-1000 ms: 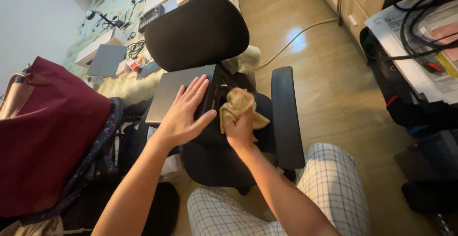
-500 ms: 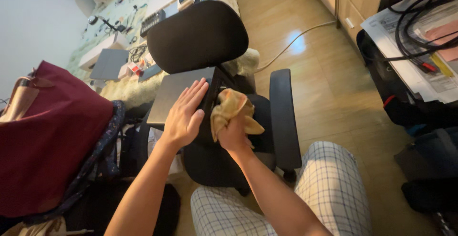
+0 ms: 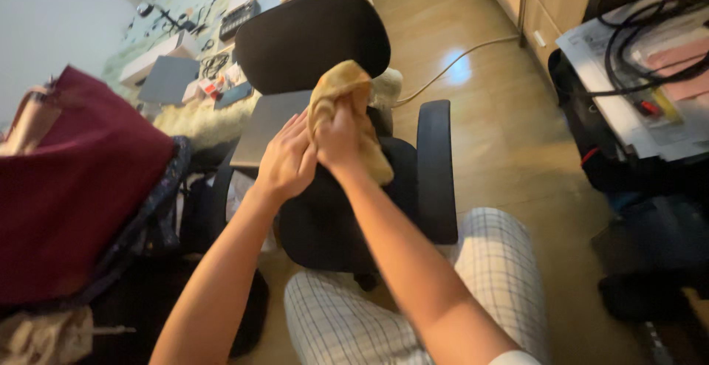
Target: The person wipes a black studio monitor speaker with a cloth while it rests on an office chair, rotating it to clean the top, sides, back panel and front around the driver. They then carry the speaker to a desk shelf and place it next to a matching speaker.
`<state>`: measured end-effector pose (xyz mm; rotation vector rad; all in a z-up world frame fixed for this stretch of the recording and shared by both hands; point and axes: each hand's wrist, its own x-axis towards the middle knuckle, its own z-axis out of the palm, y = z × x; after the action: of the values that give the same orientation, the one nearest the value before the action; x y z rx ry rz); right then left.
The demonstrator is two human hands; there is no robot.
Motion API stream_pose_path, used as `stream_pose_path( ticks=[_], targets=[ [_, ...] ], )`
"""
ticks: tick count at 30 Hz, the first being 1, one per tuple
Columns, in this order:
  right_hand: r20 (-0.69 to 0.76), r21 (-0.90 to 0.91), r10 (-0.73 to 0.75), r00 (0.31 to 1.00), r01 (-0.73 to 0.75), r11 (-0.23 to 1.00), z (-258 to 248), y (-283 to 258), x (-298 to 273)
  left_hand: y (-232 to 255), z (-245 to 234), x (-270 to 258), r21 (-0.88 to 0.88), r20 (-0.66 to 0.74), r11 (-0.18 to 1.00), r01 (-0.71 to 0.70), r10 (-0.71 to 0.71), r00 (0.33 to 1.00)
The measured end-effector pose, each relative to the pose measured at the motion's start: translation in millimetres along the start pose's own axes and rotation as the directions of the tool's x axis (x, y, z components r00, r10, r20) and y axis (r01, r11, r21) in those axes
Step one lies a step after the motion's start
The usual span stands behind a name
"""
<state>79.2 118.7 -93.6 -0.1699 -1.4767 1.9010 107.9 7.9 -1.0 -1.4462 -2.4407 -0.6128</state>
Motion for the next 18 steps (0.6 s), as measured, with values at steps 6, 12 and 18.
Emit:
stream_pose_path(
  ticks=[6,12,18],
  targets=[
    [0.150,-0.129,0.115,0.982,-0.095,0.987,-9.1,9.9,10.1,-0.3,9.6,-18.4,0.043,0.008,0.990,0.131,-0.131,0.991],
    [0.138,-0.277,-0.323,0.936,0.350,0.895,-41.9,73.9,-116.2,1.6,8.8,-16.3,-0.105,-0.164,0.993,0.052,-0.069,0.984],
    [0.191,-0.320,-0.134,0.972,0.191,0.928,-83.6,147.3,-161.9,17.5,13.7,-6.2,-0.040,-0.138,0.975,0.220,-0.224,0.965]
  ],
)
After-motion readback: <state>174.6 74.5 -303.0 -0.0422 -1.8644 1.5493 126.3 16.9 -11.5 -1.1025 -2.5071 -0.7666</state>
